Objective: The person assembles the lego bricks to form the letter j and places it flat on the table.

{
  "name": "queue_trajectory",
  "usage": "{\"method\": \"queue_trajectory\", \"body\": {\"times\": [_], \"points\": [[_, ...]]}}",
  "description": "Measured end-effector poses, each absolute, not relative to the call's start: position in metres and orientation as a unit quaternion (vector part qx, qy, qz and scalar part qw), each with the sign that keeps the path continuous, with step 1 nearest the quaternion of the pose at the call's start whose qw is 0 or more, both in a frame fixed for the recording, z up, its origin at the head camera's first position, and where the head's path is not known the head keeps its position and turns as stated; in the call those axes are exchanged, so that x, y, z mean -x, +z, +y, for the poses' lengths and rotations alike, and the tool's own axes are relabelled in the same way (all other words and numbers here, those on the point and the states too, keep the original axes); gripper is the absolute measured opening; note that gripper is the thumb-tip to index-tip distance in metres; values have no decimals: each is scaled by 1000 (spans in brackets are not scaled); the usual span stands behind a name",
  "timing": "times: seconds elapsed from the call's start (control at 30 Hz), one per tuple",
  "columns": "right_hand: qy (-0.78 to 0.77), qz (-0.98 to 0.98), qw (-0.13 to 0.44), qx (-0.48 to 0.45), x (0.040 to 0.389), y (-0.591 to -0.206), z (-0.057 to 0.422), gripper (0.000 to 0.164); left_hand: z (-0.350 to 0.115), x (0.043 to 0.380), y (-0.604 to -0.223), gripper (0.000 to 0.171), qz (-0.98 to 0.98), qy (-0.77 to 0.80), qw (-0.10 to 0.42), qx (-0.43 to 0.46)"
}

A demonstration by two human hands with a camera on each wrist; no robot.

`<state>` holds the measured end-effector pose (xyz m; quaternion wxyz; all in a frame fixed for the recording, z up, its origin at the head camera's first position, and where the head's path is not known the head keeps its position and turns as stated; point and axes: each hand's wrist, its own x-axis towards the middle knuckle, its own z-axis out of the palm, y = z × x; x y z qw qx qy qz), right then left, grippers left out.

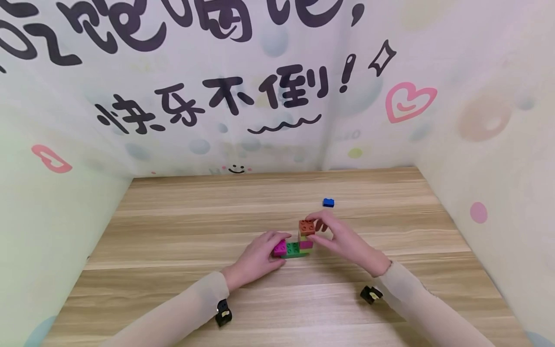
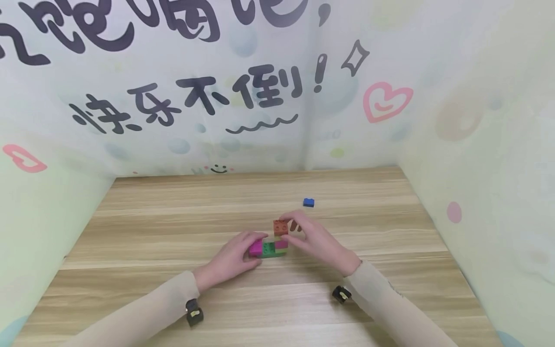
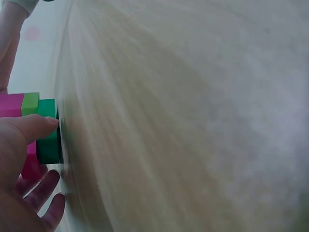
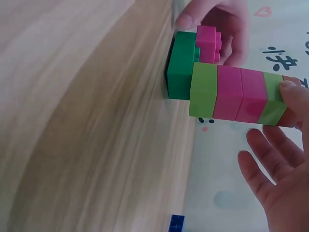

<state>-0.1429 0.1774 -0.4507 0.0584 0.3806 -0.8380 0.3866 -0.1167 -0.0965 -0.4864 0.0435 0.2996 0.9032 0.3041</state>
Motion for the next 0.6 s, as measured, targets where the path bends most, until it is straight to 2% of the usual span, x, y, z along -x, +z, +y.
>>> {"method": "queue_trajectory", "body": {"times": [0.27,0.6], "points": [[402,-841,52,-359,156,-450,174,44,-95,115,-487,67,915,280,23,-289],[421,-847,15,-323,174,-453,171,38,-93,114,-489,64,921,278,5,-274]]}}
